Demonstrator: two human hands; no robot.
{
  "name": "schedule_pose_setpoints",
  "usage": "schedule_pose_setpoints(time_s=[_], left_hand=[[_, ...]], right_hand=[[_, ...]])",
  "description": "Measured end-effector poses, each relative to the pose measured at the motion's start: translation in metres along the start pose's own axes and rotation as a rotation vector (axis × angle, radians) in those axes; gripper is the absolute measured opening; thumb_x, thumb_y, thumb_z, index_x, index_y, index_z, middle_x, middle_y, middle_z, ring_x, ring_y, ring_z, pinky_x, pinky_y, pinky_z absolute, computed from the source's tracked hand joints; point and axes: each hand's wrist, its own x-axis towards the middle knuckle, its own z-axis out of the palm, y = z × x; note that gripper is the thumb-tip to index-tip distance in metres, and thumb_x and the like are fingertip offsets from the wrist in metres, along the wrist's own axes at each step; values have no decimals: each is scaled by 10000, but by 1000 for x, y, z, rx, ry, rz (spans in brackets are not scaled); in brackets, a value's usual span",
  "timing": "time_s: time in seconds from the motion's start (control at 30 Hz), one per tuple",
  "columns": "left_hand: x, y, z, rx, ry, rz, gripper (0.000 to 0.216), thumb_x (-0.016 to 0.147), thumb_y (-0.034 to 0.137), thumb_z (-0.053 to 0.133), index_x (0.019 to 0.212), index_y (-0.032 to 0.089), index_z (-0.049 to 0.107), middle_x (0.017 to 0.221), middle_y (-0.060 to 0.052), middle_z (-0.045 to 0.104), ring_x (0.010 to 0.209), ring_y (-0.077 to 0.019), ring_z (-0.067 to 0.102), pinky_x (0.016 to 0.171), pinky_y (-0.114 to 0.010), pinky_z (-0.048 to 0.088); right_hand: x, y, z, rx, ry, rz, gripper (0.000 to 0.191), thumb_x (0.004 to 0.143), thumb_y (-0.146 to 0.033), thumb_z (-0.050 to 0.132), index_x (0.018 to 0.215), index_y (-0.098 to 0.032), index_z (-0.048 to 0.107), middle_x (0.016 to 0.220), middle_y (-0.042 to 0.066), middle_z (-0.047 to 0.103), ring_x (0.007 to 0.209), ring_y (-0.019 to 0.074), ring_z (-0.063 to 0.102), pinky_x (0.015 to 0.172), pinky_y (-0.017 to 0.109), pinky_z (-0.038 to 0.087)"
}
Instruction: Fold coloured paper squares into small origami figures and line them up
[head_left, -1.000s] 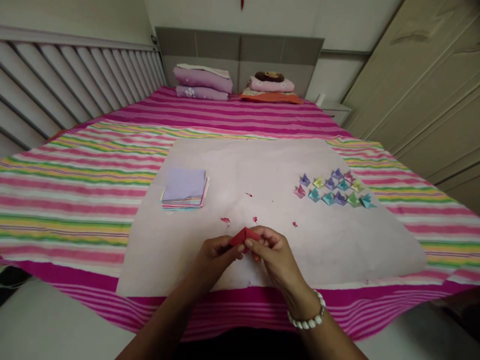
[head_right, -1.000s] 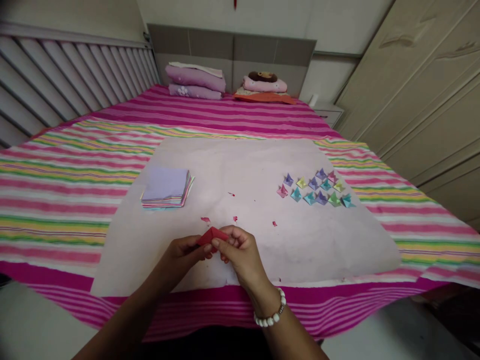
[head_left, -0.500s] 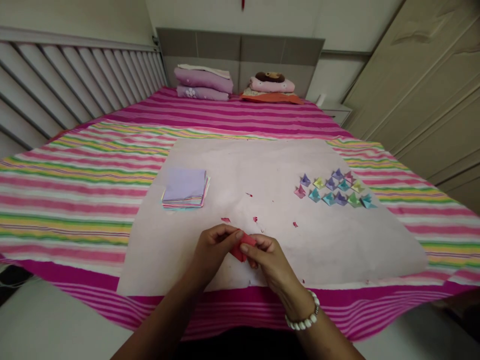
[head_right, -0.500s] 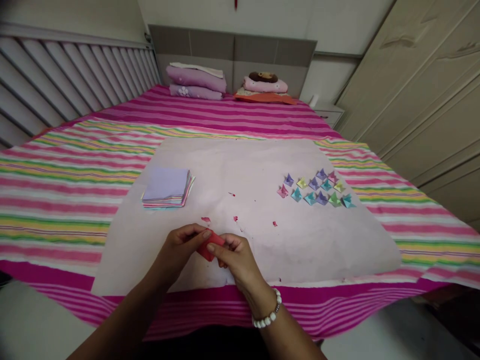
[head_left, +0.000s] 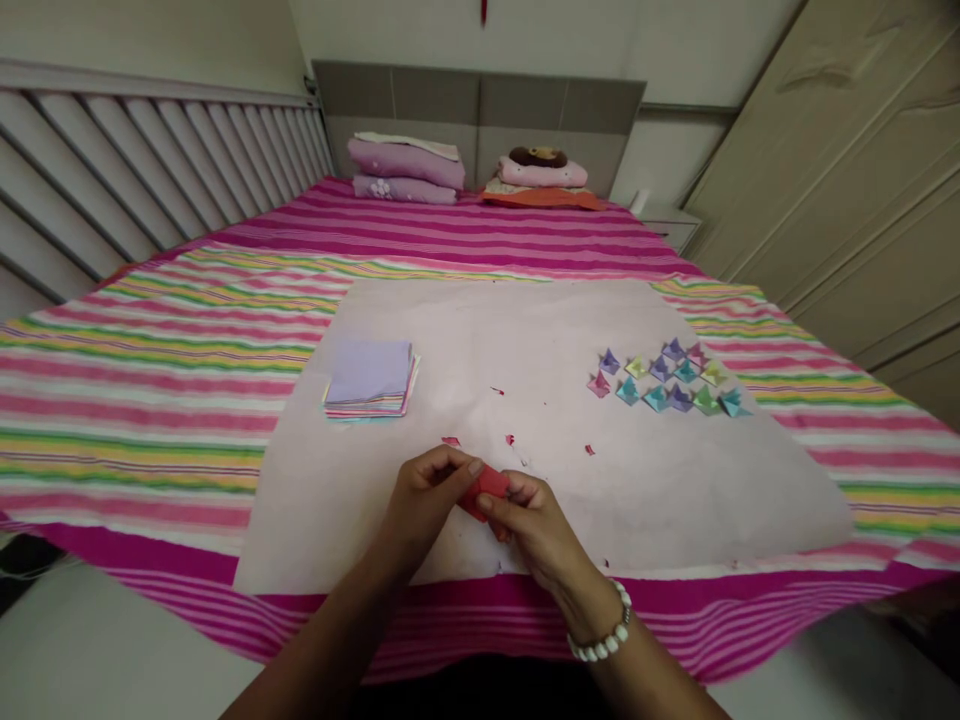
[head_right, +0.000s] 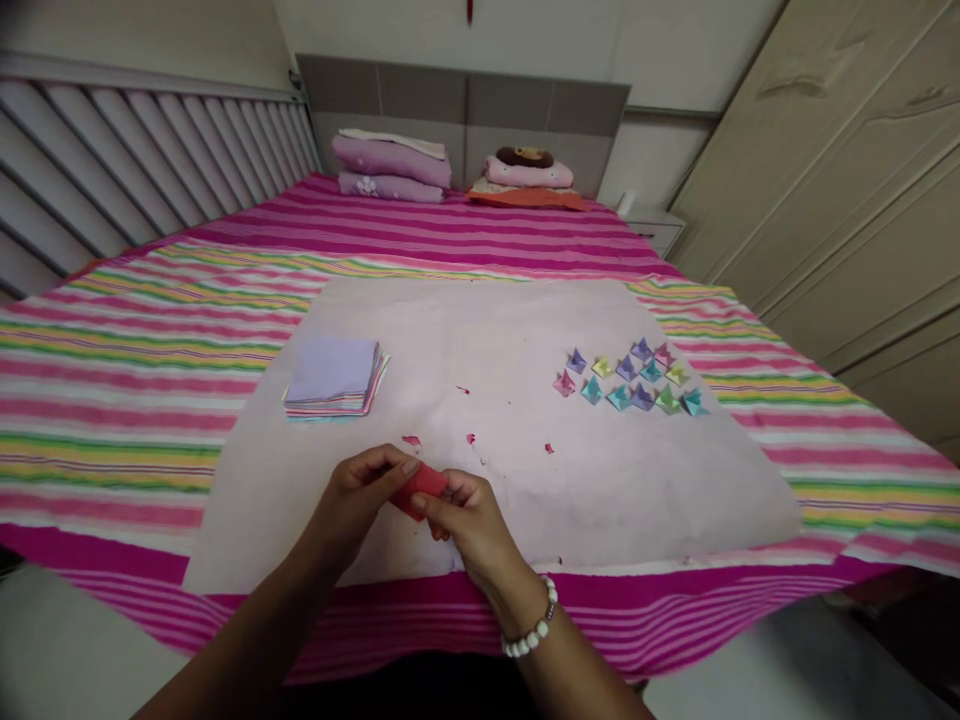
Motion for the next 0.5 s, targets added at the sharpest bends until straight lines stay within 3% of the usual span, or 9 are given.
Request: schedule_pose_setpoints(time_s=[0.13, 0.2, 0.3, 0.4, 0.5], left_hand=[[1, -4, 0, 77, 68, 61, 192, 795, 301, 658, 671, 154, 658, 636, 4, 643, 612, -117, 583, 603, -242, 471], [0, -5, 0, 89, 84, 77, 134, 763, 290, 695, 812, 166, 684, 730, -5, 665, 688, -131, 605, 645, -251, 487], [-2, -8, -3, 88, 94, 118, 398, 686, 247, 770, 1056, 200, 631, 963, -32, 675, 798, -149, 627, 700, -272, 504], [-3, -11, -8, 112, 77, 209, 323, 697, 218, 768, 986, 195, 627, 1098, -54, 635, 894, -158, 624, 744, -271, 498], [-3, -13, -10, 69, -7, 206, 203, 752, 223, 732, 928, 189, 635, 1032, -46, 654, 875, -155, 632, 755, -274, 499]], right_hand=[[0, 0, 1, -36, 37, -23, 268, 642, -336, 793, 619, -159, 593, 475, -72, 478, 394, 45, 351, 412, 197, 231], [0, 0, 1, -55, 66, -43, 264, 639, -329, 786, 608, -160, 585, 474, -74, 470, 398, 45, 342, 411, 195, 229], [0, 1, -1, -78, 109, -74, 297, 629, -334, 787, 567, -168, 548, 442, -82, 442, 390, 46, 331, 404, 195, 225], [1, 1, -3, -105, 131, -100, 331, 635, -336, 787, 539, -172, 516, 425, -80, 440, 389, 45, 334, 404, 192, 218], [2, 1, -3, -107, 131, -104, 319, 642, -332, 790, 555, -169, 530, 441, -75, 458, 398, 47, 358, 406, 187, 243]])
